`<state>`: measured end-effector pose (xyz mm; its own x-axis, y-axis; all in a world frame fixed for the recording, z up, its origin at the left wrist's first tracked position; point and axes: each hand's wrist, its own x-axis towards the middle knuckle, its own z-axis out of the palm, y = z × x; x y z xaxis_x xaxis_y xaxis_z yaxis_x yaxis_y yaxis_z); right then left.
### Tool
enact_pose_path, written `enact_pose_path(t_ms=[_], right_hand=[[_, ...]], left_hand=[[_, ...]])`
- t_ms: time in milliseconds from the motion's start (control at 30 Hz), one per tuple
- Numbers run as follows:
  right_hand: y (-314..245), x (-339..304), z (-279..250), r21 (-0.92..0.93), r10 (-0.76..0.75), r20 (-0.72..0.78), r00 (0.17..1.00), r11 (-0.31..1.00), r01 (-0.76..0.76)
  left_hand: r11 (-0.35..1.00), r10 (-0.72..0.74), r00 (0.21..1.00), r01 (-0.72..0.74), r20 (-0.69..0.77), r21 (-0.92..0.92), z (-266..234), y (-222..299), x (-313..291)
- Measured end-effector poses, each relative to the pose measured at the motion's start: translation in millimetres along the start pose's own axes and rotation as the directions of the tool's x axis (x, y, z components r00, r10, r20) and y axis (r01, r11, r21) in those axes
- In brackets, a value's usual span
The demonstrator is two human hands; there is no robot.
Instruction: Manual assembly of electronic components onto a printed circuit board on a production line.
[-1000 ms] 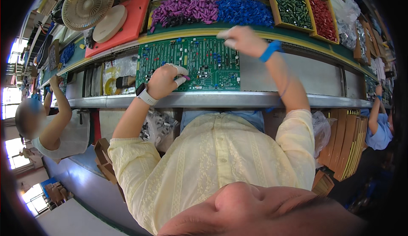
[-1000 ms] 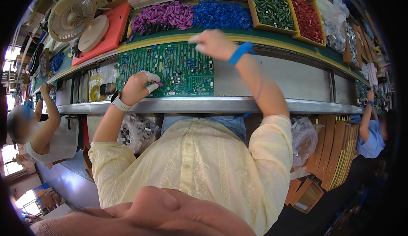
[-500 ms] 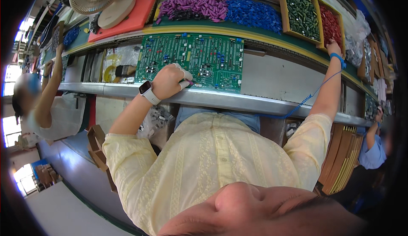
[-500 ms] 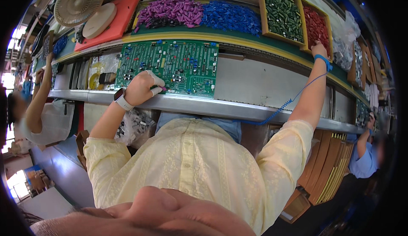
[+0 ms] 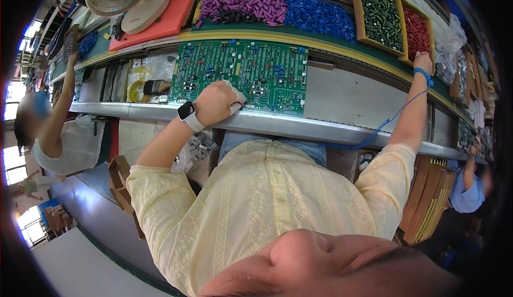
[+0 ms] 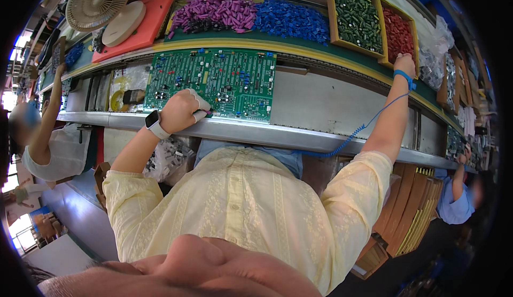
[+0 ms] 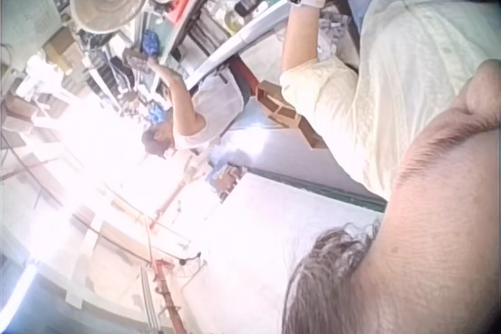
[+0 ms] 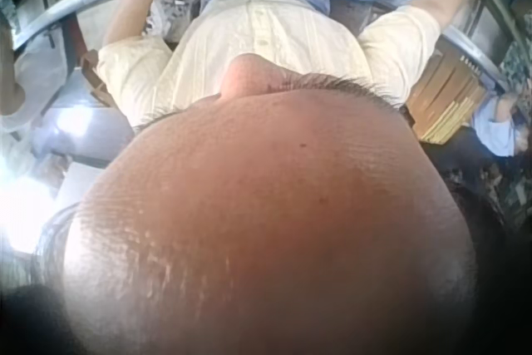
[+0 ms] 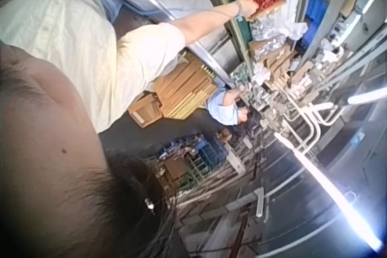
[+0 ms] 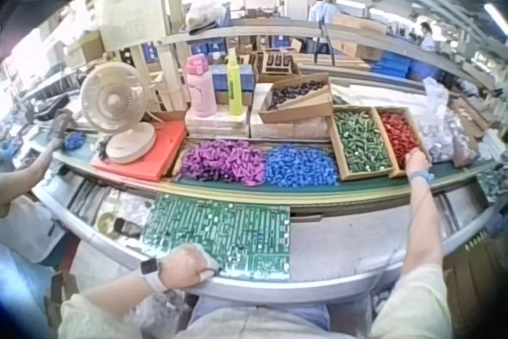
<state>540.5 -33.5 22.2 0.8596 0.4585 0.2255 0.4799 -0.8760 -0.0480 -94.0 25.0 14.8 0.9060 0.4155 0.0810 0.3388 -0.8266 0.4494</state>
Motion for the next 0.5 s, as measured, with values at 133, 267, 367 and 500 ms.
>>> enact_pose_path(t_ms=[133,267,367,500], right_hand=[[8.4,-5.1,-3.9,0.438,0.0,-0.253,0.967,0.892,0.114],[-45.0,-109.4,-47.4,0.752,-0.378,-0.227,0.897,0.517,0.409],[-92.2,-235.4,-78.5,0.959,-0.708,0.082,0.701,0.248,0.138],[-110.5,-322.3,-85.3,0.93,-0.848,0.242,0.47,0.341,0.135]], left_hand=[[0.998,0.047,0.999,-0.048,0.02,0.044,-0.6,-0.2,2.8],[0.999,-0.016,1.0,0.016,0.0,-0.04,-20.6,2.3,16.5],[0.959,-0.147,0.989,0.148,0.023,-0.241,-35.3,-3.3,36.5],[0.938,-0.132,0.981,0.078,-0.139,-0.338,-25.2,-14.8,71.6]])
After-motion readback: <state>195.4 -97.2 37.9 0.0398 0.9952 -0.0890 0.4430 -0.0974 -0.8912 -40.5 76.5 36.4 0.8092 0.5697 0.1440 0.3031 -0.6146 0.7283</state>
